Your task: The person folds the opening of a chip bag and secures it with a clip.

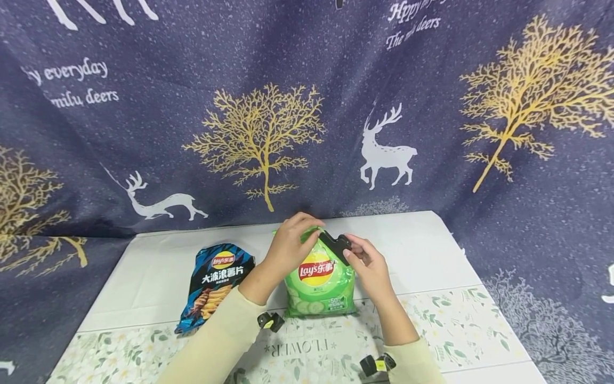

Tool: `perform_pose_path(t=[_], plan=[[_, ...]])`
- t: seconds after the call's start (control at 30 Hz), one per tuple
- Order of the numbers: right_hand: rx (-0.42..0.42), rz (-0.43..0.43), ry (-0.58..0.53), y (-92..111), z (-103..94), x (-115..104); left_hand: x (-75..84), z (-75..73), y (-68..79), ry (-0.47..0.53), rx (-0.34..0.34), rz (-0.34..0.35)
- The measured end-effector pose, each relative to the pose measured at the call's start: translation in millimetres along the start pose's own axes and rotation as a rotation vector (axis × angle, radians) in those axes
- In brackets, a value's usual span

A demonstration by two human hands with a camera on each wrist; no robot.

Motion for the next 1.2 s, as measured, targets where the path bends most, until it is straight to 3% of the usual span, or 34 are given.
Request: perform_pose_path(t=[0.2,0.47,1.2], plan=[[0.008,0.012,0.018,0,-1.6,2,-0.2,-0.9,0.4,-0.018,0.017,0.001],[0.015,0.017,0.026,0,-2.9,3,-5.4,-6.4,0.5,-0.042,0.095,-0.013],[0.025,0.019,0.003,1,-3.0,4,-12.8,-17.5,1.7,0.008,0.13,-0.049]])
Point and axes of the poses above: each hand's wrist, its own y-axis away from the middle knuckle, its own z-axis out of the palm, x = y × z, the point moved 5 cm from there along -y, towards the middle knuckle, and after that the axes turned 9 degrees about -z, right-handed, at the moved point
